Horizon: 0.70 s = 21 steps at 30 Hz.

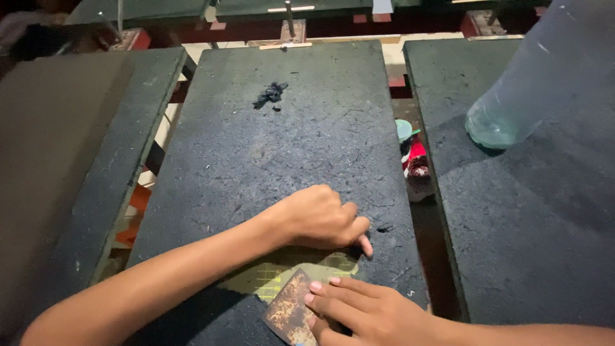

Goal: Scraping dried ink residue from a screen printing platen using a putty knife and liquid solvent.

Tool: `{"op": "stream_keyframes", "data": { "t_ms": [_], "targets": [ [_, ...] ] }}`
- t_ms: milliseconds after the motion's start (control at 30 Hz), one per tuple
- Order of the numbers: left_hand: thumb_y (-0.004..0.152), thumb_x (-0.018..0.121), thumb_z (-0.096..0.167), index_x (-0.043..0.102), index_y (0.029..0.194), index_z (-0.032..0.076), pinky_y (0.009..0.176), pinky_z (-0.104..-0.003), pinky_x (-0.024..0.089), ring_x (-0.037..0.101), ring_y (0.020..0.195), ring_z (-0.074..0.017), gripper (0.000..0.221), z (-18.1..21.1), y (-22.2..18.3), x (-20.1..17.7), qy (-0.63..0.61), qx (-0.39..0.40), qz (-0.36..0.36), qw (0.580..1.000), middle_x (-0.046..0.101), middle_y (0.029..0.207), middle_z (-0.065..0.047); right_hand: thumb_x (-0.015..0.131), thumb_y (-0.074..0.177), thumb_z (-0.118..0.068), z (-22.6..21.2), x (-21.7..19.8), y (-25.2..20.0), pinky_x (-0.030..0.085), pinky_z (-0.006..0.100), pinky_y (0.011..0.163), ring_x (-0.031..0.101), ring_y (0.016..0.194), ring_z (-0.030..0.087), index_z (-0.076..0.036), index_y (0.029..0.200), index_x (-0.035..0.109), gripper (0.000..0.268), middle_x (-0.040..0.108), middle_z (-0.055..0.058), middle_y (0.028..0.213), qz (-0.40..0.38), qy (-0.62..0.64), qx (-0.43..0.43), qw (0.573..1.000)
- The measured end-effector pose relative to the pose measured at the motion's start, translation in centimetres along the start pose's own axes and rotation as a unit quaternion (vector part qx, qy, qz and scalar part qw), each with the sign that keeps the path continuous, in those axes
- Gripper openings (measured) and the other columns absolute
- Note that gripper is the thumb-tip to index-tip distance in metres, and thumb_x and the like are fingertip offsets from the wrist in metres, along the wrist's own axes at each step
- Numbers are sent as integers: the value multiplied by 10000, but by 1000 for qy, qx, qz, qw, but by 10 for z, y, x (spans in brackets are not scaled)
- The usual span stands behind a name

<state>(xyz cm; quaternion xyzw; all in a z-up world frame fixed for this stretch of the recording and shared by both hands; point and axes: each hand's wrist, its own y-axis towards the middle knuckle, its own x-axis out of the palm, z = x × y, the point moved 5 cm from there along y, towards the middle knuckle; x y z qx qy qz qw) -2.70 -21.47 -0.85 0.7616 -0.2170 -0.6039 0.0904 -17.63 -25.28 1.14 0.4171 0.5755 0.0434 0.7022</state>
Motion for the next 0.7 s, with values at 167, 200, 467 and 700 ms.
{"op": "stream_keyframes", "data": {
  "t_ms": [167,200,467,700],
  "targets": [
    [1092,578,515,485,700,173,467,-350,358,509,423,-232,529,2,0,-18,83,-27,47,995,484,532,-10,691,1034,-136,2,-4,-1,553,387,1055,735,1159,247,-153,1030,691,17,712,120,1251,-7,10,5,1000],
    [1085,625,510,440,678,174,475,-351,357,470,420,-226,560,2,-1,-23,94,-44,80,991,435,516,-15,680,1035,-143,2,-4,-2,550,390,1054,728,1176,255,-149,1081,696,49,701,130,1261,-14,11,7,1000],
    [1086,612,508,406,681,193,485,-339,308,430,460,-208,553,6,-5,-39,145,-108,118,976,413,582,13,663,1030,-115,1,-4,-1,567,399,1020,741,1122,260,-127,1055,676,31,707,143,1227,-14,14,5,1000],
    [964,45,751,600,1047,140,638,-368,463,634,760,-190,830,-48,-7,-64,-265,-403,115,868,643,895,-34,650,1043,-116,1,-5,-1,570,421,1017,734,1131,272,-108,1029,666,22,703,144,1233,-16,46,25,998]
  ]
}}
